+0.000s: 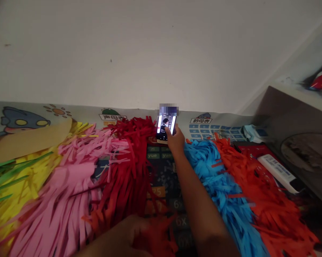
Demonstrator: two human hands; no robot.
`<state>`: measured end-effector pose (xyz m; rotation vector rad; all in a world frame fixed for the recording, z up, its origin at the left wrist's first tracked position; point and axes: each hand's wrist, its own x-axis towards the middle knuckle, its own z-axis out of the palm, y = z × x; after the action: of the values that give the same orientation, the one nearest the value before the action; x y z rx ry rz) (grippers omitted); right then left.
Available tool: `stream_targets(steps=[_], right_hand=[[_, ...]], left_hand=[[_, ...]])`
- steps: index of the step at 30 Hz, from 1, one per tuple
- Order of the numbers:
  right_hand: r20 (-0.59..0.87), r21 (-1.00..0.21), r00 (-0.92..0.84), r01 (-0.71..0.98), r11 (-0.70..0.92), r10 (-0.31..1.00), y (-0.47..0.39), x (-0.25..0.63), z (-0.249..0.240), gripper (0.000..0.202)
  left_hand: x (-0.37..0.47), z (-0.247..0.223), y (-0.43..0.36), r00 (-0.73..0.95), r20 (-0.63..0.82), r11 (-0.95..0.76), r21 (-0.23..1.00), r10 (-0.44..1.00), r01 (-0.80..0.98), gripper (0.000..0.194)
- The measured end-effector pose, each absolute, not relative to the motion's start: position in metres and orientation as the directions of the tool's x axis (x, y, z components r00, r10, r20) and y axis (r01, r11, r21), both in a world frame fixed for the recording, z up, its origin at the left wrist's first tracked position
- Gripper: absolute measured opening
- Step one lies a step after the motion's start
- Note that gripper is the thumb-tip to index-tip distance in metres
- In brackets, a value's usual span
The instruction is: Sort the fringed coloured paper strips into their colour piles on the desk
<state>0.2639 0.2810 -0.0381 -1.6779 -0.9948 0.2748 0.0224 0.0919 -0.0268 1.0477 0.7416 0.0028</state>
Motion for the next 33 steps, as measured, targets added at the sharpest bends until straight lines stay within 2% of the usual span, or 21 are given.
stream_targets(steps=[3,5,8,9,11,13,15,18,20,22,23,24,26,27,29,31,33], right_hand=[[0.319,-0.902,0.687,0.431,-0.013,0.653,0.276,0.264,-0.019,0.049],[0.331,-0.934,0.707,0.338,0.113,0.625,0.266,0.268,0.003,0.046],[0.305,-0.920,0.618,-0.006,0.392,0.725,0.249,0.280,0.034,0.045],[0.277,-0.894,0.560,-0.147,0.423,0.781,0.244,0.283,0.041,0.046],[0.194,-0.853,0.445,-0.364,0.374,0.874,0.238,0.289,0.050,0.051],[0.121,-0.805,0.381,-0.503,0.315,0.917,0.239,0.292,0.052,0.052],[0.062,-0.758,0.364,-0.588,0.282,0.929,0.243,0.292,0.052,0.051],[-0.018,-0.702,0.351,-0.671,0.238,0.936,0.251,0.288,0.054,0.050],[-0.029,-0.681,0.340,-0.695,0.230,0.940,0.255,0.287,0.057,0.051],[-0.005,-0.673,0.333,-0.698,0.243,0.943,0.258,0.286,0.060,0.051],[0.006,-0.669,0.329,-0.700,0.248,0.944,0.259,0.286,0.062,0.050],[0.016,-0.665,0.324,-0.704,0.252,0.946,0.259,0.285,0.063,0.049],[0.033,-0.654,0.311,-0.712,0.256,0.950,0.260,0.284,0.064,0.048],[0.041,-0.648,0.304,-0.717,0.257,0.952,0.260,0.283,0.063,0.048],[0.056,-0.635,0.293,-0.727,0.261,0.954,0.259,0.279,0.063,0.048],[0.069,-0.626,0.290,-0.732,0.268,0.955,0.256,0.277,0.062,0.047],[0.075,-0.623,0.292,-0.733,0.274,0.953,0.252,0.276,0.061,0.045]], left_hand=[[0.024,-0.018,0.099,0.782,-0.530,0.515,0.794,0.328,0.323,0.038],[0.024,-0.012,0.103,0.781,-0.517,0.497,0.809,0.350,0.313,0.038],[0.024,-0.005,0.109,0.770,-0.485,0.458,0.843,0.415,0.284,0.041],[0.024,-0.003,0.110,0.773,-0.471,0.438,0.854,0.425,0.280,0.041],[0.025,-0.002,0.112,0.788,-0.444,0.358,0.883,0.426,0.304,0.039],[0.026,-0.004,0.115,0.804,-0.389,0.166,0.921,0.449,0.353,0.034],[0.026,-0.007,0.119,0.810,-0.303,-0.096,0.911,0.502,0.400,0.027],[0.024,-0.008,0.126,0.776,-0.207,-0.414,0.749,0.595,0.517,0.018],[0.020,-0.004,0.130,0.706,-0.188,-0.496,0.590,0.683,0.637,0.017],[0.019,0.006,0.129,0.617,-0.111,-0.503,0.477,0.779,0.721,0.030],[0.020,0.011,0.127,0.577,-0.037,-0.496,0.469,0.816,0.731,0.040],[0.024,0.017,0.124,0.545,0.044,-0.489,0.506,0.837,0.710,0.049],[0.040,0.026,0.119,0.501,0.149,-0.456,0.681,0.852,0.573,0.057],[0.053,0.029,0.118,0.488,0.151,-0.401,0.791,0.860,0.462,0.056],[0.084,0.030,0.119,0.494,0.049,-0.176,0.961,0.868,0.213,0.055],[0.117,0.025,0.125,0.529,-0.065,0.084,0.996,0.846,-0.011,0.065],[0.144,0.019,0.133,0.600,-0.097,0.188,0.978,0.794,-0.090,0.071]])
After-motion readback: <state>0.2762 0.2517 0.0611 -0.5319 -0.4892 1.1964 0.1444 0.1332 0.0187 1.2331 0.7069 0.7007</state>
